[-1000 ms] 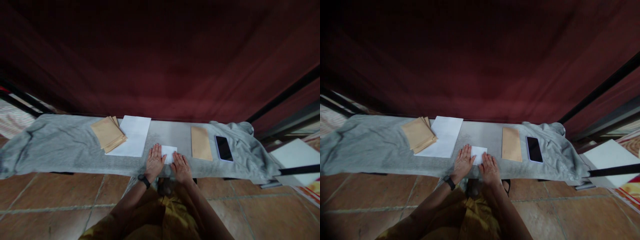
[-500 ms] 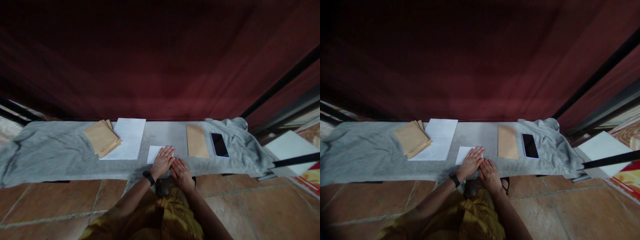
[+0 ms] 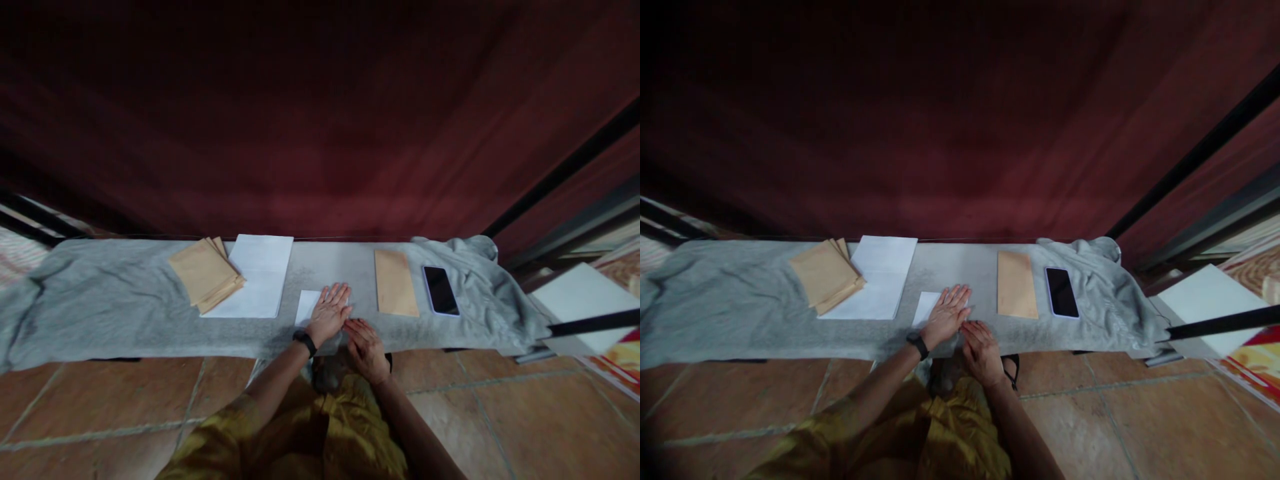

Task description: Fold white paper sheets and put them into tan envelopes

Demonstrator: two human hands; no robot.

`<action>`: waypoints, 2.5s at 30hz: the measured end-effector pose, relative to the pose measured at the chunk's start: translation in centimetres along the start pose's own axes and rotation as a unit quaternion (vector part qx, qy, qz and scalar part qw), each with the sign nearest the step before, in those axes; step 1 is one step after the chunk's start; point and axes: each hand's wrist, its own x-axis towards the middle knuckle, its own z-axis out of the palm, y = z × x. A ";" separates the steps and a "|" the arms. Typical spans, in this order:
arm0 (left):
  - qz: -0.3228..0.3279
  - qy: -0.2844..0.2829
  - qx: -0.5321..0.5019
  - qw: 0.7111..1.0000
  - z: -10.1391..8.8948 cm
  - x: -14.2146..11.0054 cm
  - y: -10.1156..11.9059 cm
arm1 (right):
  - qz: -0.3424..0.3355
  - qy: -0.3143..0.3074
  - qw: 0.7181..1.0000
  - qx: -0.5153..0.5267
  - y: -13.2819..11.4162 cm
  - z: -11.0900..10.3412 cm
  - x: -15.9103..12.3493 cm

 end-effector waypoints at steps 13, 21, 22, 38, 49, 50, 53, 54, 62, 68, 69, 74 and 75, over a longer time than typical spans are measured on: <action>0.067 -0.006 0.012 0.998 -1.5 -4.2 0.1 | 0.045 0.053 0.997 0.039 -0.2 0.6 0.2; 0.074 -0.013 0.006 0.997 -2.0 -5.4 0.9 | 0.107 0.089 0.988 0.068 -0.8 0.7 0.9; 0.076 -0.015 0.003 0.997 -2.0 -5.6 0.9 | 0.112 0.091 0.987 0.068 -0.8 0.7 1.0; 0.078 -0.023 -0.001 0.997 -1.6 -7.8 1.3 | 0.063 -0.023 0.997 0.031 -1.3 2.8 6.2; -0.023 0.042 -0.040 0.998 -2.5 -10.1 0.3 | 0.035 -0.044 0.995 -0.077 -1.4 4.2 7.0; -0.044 0.049 -0.032 0.997 -2.6 -10.0 0.1 | 0.041 -0.035 0.995 -0.089 -1.5 4.4 7.1; -0.097 0.061 0.004 0.993 -2.6 -9.6 -0.7 | 0.056 -0.020 0.991 -0.121 -2.1 5.0 7.3; -0.110 0.063 0.016 0.992 -2.5 -9.5 -1.0 | 0.056 -0.019 0.990 -0.127 -2.3 5.1 7.4; -0.166 0.081 0.052 0.981 -2.1 -10.3 -2.4 | 0.063 -0.017 0.985 -0.159 -1.3 4.8 6.8; -0.174 0.089 0.054 0.979 -2.6 -10.3 -2.6 | 0.069 -0.032 0.983 -0.167 -0.2 3.5 7.1; -0.172 0.089 0.058 0.979 -2.6 -10.3 -2.5 | 0.072 -0.037 0.983 -0.163 -0.1 3.3 7.4; -0.169 0.085 0.074 0.979 -3.0 -10.3 -2.2 | 0.129 -0.071 0.977 -0.156 0.1 2.0 9.4; -0.170 0.086 0.074 0.979 -3.0 -10.3 -2.1 | 0.146 -0.076 0.976 -0.144 0.0 1.8 9.8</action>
